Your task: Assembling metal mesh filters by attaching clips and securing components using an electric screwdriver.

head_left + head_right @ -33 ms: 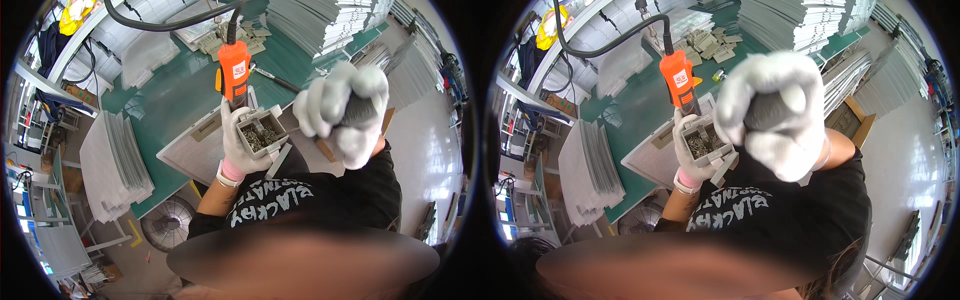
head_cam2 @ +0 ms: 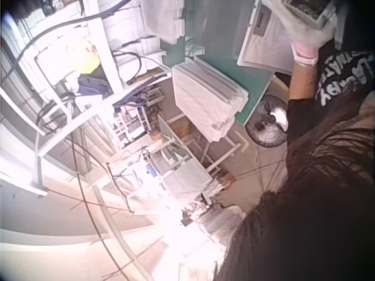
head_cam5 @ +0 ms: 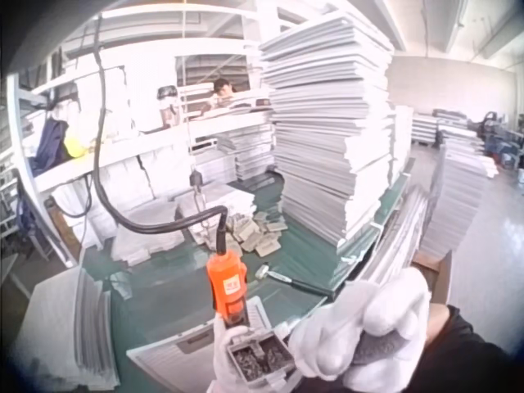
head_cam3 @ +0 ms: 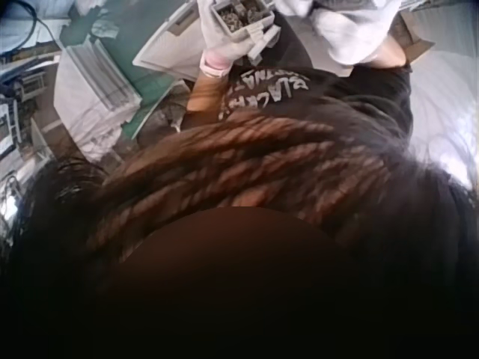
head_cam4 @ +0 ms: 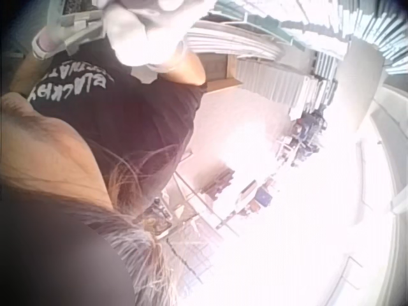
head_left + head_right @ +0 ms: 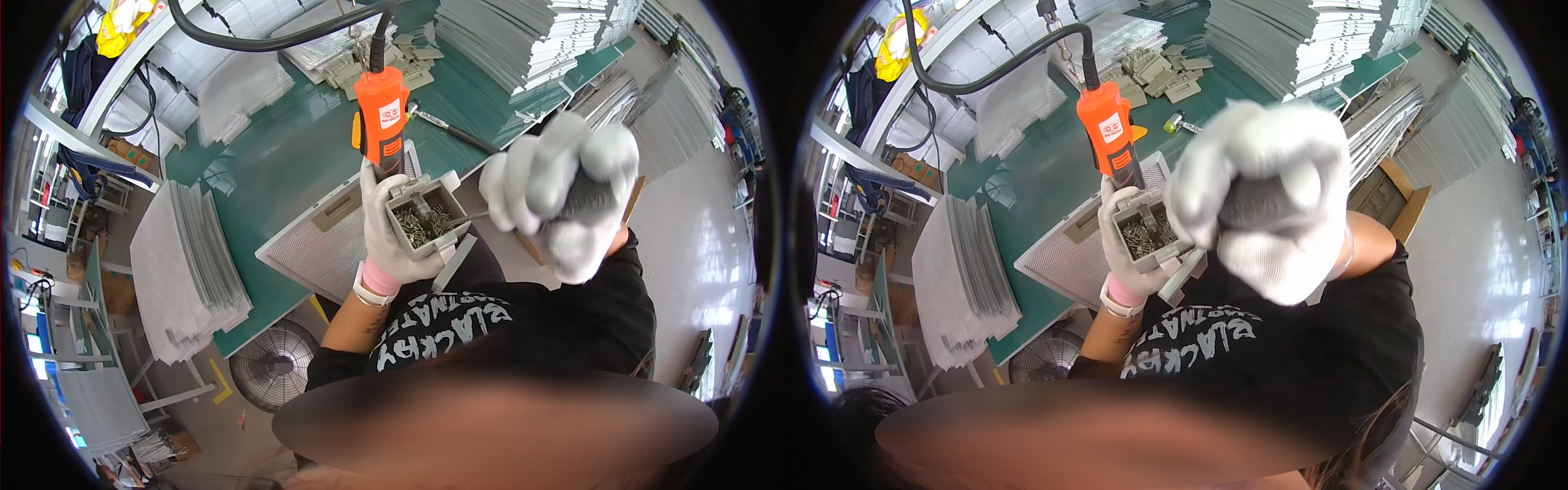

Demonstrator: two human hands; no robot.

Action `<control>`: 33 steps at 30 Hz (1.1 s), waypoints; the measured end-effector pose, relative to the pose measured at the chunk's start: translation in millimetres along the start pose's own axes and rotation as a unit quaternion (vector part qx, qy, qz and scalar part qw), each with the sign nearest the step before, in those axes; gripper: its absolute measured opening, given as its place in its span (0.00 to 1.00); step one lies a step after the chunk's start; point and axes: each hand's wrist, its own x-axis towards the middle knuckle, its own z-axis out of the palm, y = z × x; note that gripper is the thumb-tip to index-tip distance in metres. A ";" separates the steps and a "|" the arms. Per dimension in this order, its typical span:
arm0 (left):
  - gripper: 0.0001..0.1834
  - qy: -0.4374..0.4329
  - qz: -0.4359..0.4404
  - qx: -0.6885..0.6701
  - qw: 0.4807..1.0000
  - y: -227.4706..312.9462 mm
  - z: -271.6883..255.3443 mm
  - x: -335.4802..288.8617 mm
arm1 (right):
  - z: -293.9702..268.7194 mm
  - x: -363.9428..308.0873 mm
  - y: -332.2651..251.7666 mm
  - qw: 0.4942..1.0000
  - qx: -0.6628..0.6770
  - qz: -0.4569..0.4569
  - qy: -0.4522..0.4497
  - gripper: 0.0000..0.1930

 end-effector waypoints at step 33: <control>0.53 0.027 -0.034 -0.044 0.998 4.1 6.1 -1.2 | 12.8 -17.4 11.8 0.953 -0.054 -0.195 -0.224 0.16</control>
